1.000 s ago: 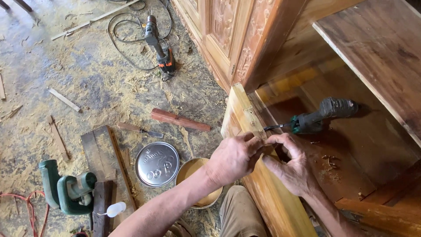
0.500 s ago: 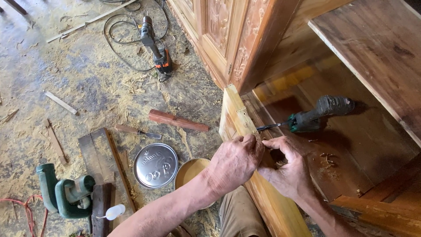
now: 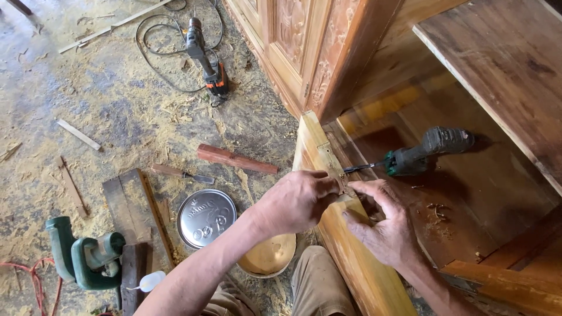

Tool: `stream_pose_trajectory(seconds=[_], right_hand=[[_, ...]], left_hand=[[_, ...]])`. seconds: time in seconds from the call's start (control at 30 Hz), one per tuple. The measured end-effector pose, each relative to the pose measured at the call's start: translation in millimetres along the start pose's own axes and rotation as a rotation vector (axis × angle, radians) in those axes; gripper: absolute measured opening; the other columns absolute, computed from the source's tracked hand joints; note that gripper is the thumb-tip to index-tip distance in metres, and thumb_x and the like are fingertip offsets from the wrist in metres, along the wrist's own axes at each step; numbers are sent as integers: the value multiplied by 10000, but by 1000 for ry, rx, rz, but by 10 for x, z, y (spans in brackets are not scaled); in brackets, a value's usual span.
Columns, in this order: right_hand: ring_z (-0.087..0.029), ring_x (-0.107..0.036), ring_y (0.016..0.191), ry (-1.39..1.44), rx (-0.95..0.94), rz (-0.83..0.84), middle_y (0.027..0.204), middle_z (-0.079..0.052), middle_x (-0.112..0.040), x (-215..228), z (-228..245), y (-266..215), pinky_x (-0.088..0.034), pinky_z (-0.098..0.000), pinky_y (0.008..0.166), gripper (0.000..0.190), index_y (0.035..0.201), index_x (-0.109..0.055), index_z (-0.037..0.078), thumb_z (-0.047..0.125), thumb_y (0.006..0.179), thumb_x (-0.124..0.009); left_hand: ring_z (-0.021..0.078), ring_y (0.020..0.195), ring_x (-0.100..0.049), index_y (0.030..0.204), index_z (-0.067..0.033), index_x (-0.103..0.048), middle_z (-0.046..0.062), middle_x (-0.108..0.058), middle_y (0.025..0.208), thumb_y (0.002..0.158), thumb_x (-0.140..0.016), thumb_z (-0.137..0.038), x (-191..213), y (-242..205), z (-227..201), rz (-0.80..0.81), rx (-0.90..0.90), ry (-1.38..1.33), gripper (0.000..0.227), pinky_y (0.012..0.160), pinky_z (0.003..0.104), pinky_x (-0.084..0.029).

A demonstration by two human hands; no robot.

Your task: The person inserts a small wooden dowel into a pre-drilled hole on a wooden cabinet door, applies glue to the dowel, and taps it into place using a wooden mallet. The person then uses a chisel to clean the area around the dowel.

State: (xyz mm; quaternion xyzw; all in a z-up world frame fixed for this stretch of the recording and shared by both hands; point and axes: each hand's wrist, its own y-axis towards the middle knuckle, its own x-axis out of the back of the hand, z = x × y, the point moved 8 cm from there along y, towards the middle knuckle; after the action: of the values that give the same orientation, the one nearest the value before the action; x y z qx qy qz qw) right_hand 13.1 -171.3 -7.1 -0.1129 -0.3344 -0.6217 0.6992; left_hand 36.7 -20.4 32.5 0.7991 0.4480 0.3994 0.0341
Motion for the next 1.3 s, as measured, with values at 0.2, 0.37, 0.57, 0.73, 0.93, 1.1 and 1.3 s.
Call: stream_pose_trajectory(seconds=[0.2, 0.37, 0.57, 0.73, 0.93, 1.1, 1.3], right_hand=[[-99, -667, 703, -53, 146, -51, 1184, -107, -699, -1, -30, -62, -575, -182, 499, 415, 1138, -731, 66, 82, 732, -812], [-133, -714, 731, -102, 169, -105, 1095, -110, -745, 71, 53, -92, -605, -197, 554, 280, 1037, -744, 25, 48, 762, -796], [-135, -690, 730, -105, 208, -158, 954, -76, -747, 141, 170, -93, -573, -239, 595, 259, 967, -720, 39, 8, 729, -818], [-152, -709, 777, -74, 154, -102, 1016, -98, -748, 21, -158, -141, -620, -245, 583, 283, 1112, -714, 67, 55, 831, -744], [-108, -544, 594, -91, 137, -93, 871, -50, -679, 98, 64, -66, -408, -241, 470, 218, 975, -743, 1, -21, 758, -755], [-96, -522, 525, -67, 212, -82, 805, -54, -678, 156, 153, -15, -395, -225, 422, 197, 918, -729, -7, -69, 731, -736], [-143, -690, 715, -42, 203, -91, 967, -96, -748, 80, -151, -89, -591, -229, 547, 334, 1128, -702, 28, 53, 800, -758]], left_hand=[[175, 568, -717, 901, 13, -747, 121, -793, 831, 910, -597, 39, -182, -30, 208, 73, 192, -239, 153, 503, 242, -619], [128, 518, -600, 910, -13, -730, 50, -716, 717, 909, -621, 19, -266, -91, 266, 63, 283, -334, 114, 460, 245, -512], [122, 540, -581, 942, 2, -715, 62, -697, 791, 846, -645, 77, -203, -88, 136, -86, 199, -336, 140, 464, 237, -492], [198, 680, -636, 916, -14, -627, 86, -643, 798, 819, -631, 64, -231, -102, 53, -168, 72, -179, 125, 584, 304, -556], [241, 546, -579, 884, -59, -506, 83, -581, 788, 729, -632, 5, -300, -144, -27, -203, 33, -4, 210, 505, 340, -483], [237, 504, -547, 872, -51, -514, 86, -592, 752, 717, -651, 2, -352, -154, -36, -272, 42, 14, 214, 479, 330, -463], [95, 502, -550, 844, -42, -602, 7, -604, 669, 764, -581, 133, -457, -132, 319, -177, 204, -360, 193, 434, 224, -511]])
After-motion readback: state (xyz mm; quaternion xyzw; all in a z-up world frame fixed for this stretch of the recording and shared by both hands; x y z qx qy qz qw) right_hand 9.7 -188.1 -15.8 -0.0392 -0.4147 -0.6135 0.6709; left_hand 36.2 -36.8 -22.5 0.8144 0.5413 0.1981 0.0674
